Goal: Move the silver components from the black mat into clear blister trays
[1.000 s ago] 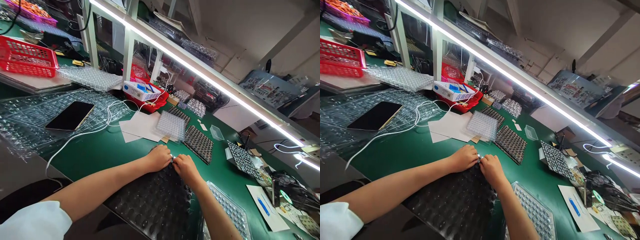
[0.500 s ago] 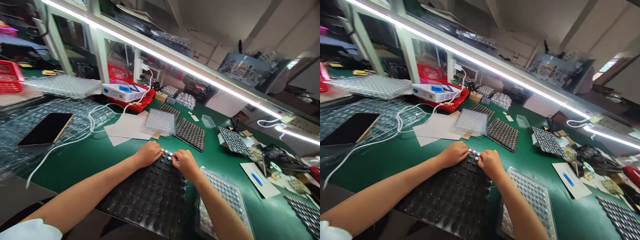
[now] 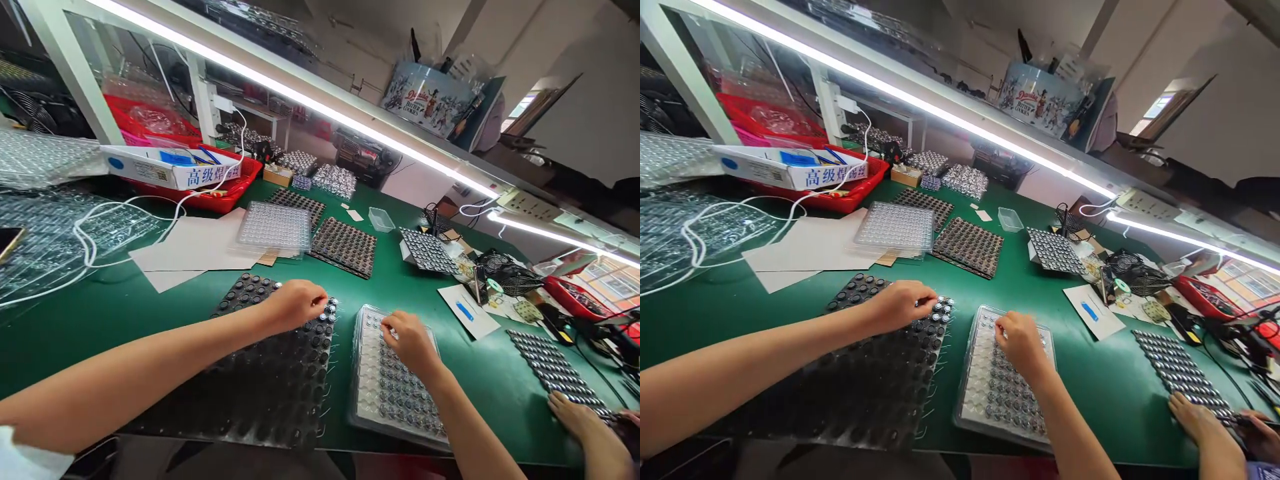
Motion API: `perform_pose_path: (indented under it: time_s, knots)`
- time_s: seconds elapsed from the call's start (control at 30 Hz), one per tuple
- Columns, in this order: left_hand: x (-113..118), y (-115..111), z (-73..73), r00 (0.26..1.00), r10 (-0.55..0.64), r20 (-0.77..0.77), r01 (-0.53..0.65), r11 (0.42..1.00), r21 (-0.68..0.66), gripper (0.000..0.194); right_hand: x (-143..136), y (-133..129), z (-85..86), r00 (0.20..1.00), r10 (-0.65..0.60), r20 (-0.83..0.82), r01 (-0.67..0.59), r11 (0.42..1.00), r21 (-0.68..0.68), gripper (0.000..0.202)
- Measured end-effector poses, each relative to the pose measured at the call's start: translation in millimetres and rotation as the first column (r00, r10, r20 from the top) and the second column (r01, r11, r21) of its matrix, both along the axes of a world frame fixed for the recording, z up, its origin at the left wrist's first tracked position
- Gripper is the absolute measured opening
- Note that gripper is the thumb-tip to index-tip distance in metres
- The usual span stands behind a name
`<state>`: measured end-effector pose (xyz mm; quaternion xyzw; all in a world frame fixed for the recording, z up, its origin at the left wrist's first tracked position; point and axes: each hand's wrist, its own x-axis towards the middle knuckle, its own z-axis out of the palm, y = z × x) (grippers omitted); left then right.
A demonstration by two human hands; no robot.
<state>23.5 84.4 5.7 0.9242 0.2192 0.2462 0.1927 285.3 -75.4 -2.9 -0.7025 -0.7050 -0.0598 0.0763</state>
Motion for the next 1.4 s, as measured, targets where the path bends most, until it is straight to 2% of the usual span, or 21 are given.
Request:
perform_pose_path:
  time_s: [0.1, 0.2, 0.37, 0.47, 0.57, 0.7, 0.83, 0.9, 0.97, 1.03, 1.1, 1.17, 1.2, 1.3, 1.4]
  knots:
    - [39.3, -14.9, -4.3, 0.995, -0.082, -0.056, 0.083, 0.997, 0.011, 0.018, -8.0, -2.3, -8.5, 0.991, 0.055, 0.124, -0.055, 0.998, -0.005, 0.016]
    - [72.2, -28.0, -9.4, 0.991, -0.079, -0.104, 0.085, 0.995, 0.049, 0.017, -12.6, -5.9, -11.1, 0.968, 0.099, 0.23, -0.088, 0.995, -0.056, 0.019]
    - [105.2, -47.0, -17.6, 0.977, -0.089, -0.195, 0.133, 0.965, 0.225, 0.019, -12.2, -23.3, -7.6, 0.959, 0.093, 0.266, -0.063, 0.991, -0.119, 0.015]
    - [111.0, -59.6, -23.1, 0.955, -0.124, -0.27, 0.22, 0.906, 0.361, 0.014, -7.7, -41.2, -5.8, 0.978, 0.027, 0.209, -0.011, 0.997, -0.079, 0.021]
    - [111.1, -72.5, -26.6, 0.928, -0.136, -0.348, 0.285, 0.861, 0.422, 0.01, -0.6, -58.1, -4.9, 0.993, 0.004, 0.118, -0.003, 1.0, -0.005, 0.026]
    - [109.2, -88.4, -27.6, 0.895, -0.089, -0.436, 0.284, 0.869, 0.406, 0.015, 8.4, -66.5, -6.1, 0.997, 0.052, 0.054, -0.056, 0.995, 0.08, 0.027]
    - [101.1, -95.1, -29.2, 0.885, -0.06, -0.461, 0.245, 0.903, 0.353, 0.037, 12.7, -53.1, -7.2, 0.987, 0.153, 0.043, -0.158, 0.976, 0.151, 0.024]
    - [88.4, -88.2, -27.5, 0.904, -0.059, -0.424, 0.214, 0.92, 0.329, 0.045, 11.8, -41.2, -3.1, 0.981, 0.191, 0.016, -0.191, 0.967, 0.169, 0.023]
    - [66.4, -70.8, -22.5, 0.926, -0.056, -0.373, 0.184, 0.93, 0.317, 0.048, 8.0, -27.6, 4.8, 0.978, 0.204, -0.032, -0.197, 0.967, 0.162, 0.023]
    - [36.0, -42.3, -16.1, 0.949, -0.012, -0.316, 0.109, 0.95, 0.292, 0.046, 0.5, -10.8, 14.3, 0.975, 0.201, -0.094, -0.188, 0.974, 0.126, 0.024]
    - [2.6, -6.3, -12.0, 0.961, 0.095, -0.26, -0.038, 0.976, 0.216, 0.037, -11.7, 11.3, 21.6, 0.967, 0.195, -0.164, -0.184, 0.979, 0.083, 0.024]
    - [-27.1, 29.5, -12.7, 0.957, 0.195, -0.217, -0.181, 0.98, 0.081, 0.034, -29.7, 40.0, 24.2, 0.951, 0.192, -0.241, -0.186, 0.981, 0.047, 0.025]
    - [-38.7, 44.5, -15.0, 0.955, 0.208, -0.211, -0.216, 0.976, -0.015, 0.034, -41.0, 56.4, 23.5, 0.94, 0.194, -0.281, -0.193, 0.981, 0.033, 0.025]
    - [-58.6, 71.9, -26.6, 0.97, 0.145, -0.196, -0.199, 0.936, -0.291, 0.03, -81.2, 106.9, 15.0, 0.894, 0.202, -0.401, -0.231, 0.973, -0.024, 0.024]
    - [-62.5, 77.3, -38.3, 0.981, 0.136, -0.135, -0.178, 0.909, -0.377, 0.025, -120.0, 146.8, 2.2, 0.87, 0.175, -0.46, -0.247, 0.964, -0.1, 0.025]
